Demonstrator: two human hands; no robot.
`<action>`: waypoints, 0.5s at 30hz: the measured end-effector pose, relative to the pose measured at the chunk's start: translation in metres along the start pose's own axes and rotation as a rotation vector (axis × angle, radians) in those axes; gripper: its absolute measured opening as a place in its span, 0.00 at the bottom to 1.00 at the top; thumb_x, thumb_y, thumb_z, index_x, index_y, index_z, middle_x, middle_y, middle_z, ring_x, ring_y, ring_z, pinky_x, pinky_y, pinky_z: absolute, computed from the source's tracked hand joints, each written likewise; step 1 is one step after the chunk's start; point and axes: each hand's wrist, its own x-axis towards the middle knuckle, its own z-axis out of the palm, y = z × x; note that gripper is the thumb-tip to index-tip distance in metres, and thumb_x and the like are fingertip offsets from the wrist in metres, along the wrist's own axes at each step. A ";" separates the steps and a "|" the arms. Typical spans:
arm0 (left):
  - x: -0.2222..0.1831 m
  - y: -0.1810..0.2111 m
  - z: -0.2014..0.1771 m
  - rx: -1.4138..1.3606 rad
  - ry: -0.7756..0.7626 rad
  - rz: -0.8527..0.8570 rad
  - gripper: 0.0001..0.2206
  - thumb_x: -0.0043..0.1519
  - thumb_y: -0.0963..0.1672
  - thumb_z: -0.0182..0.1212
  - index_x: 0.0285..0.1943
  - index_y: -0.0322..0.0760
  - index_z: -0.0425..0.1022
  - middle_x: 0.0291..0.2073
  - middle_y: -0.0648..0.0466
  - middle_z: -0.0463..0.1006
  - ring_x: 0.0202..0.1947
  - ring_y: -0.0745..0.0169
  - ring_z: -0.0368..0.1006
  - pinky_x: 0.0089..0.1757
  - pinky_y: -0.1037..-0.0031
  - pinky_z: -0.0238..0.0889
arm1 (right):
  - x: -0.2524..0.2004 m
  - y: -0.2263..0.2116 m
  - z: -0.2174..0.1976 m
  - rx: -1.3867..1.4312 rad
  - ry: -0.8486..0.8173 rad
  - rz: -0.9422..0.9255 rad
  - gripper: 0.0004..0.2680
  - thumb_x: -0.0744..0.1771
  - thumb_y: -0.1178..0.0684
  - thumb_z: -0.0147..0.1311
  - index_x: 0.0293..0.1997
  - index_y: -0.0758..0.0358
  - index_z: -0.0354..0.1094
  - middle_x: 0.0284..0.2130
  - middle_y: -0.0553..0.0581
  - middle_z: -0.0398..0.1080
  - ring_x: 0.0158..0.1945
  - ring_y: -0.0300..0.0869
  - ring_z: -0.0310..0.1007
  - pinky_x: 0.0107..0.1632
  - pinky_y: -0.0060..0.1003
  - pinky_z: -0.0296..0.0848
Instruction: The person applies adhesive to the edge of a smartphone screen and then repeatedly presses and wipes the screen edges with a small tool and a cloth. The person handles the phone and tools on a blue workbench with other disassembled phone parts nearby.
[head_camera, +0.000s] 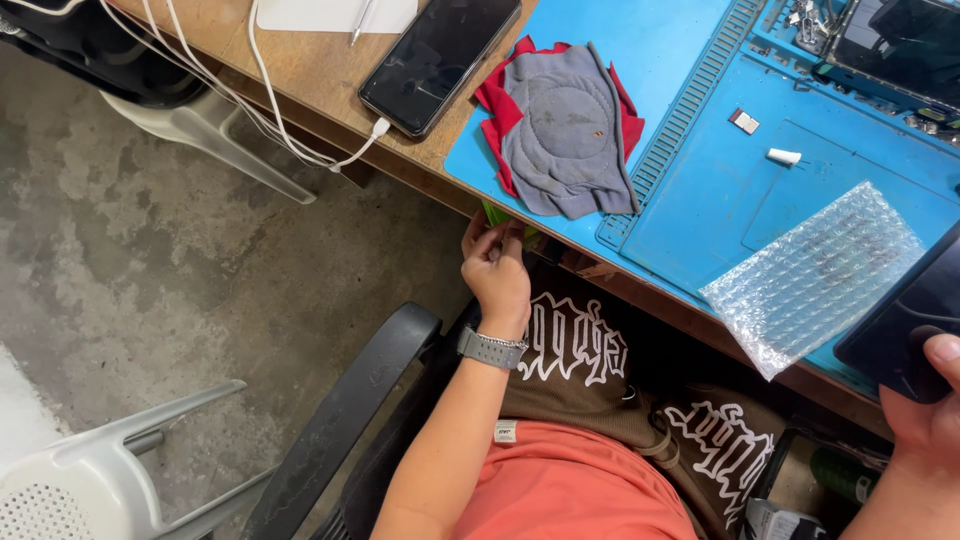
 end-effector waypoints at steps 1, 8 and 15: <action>-0.005 0.004 0.002 0.055 0.019 -0.014 0.06 0.58 0.40 0.65 0.41 0.31 0.84 0.66 0.50 0.68 0.66 0.53 0.68 0.58 0.64 0.70 | -0.001 -0.008 0.008 0.056 0.006 -0.005 0.27 0.67 0.50 0.41 0.81 0.47 0.50 0.75 0.45 0.57 0.82 0.42 0.57 0.87 0.49 0.60; -0.017 0.009 0.028 -0.255 0.214 -0.396 0.14 0.62 0.36 0.50 0.50 0.39 0.80 0.48 0.49 0.85 0.16 0.73 0.49 0.20 0.80 0.41 | -0.002 -0.033 0.031 0.206 0.083 0.045 0.32 0.63 0.49 0.53 0.80 0.53 0.56 0.71 0.46 0.66 0.76 0.39 0.68 0.84 0.44 0.69; 0.000 -0.031 0.027 -0.257 0.171 -0.092 0.07 0.58 0.37 0.61 0.40 0.33 0.84 0.78 0.41 0.53 0.78 0.51 0.49 0.66 0.56 0.54 | -0.001 -0.029 0.024 0.174 0.070 0.045 0.30 0.63 0.48 0.54 0.77 0.50 0.57 0.70 0.45 0.65 0.76 0.39 0.67 0.83 0.43 0.69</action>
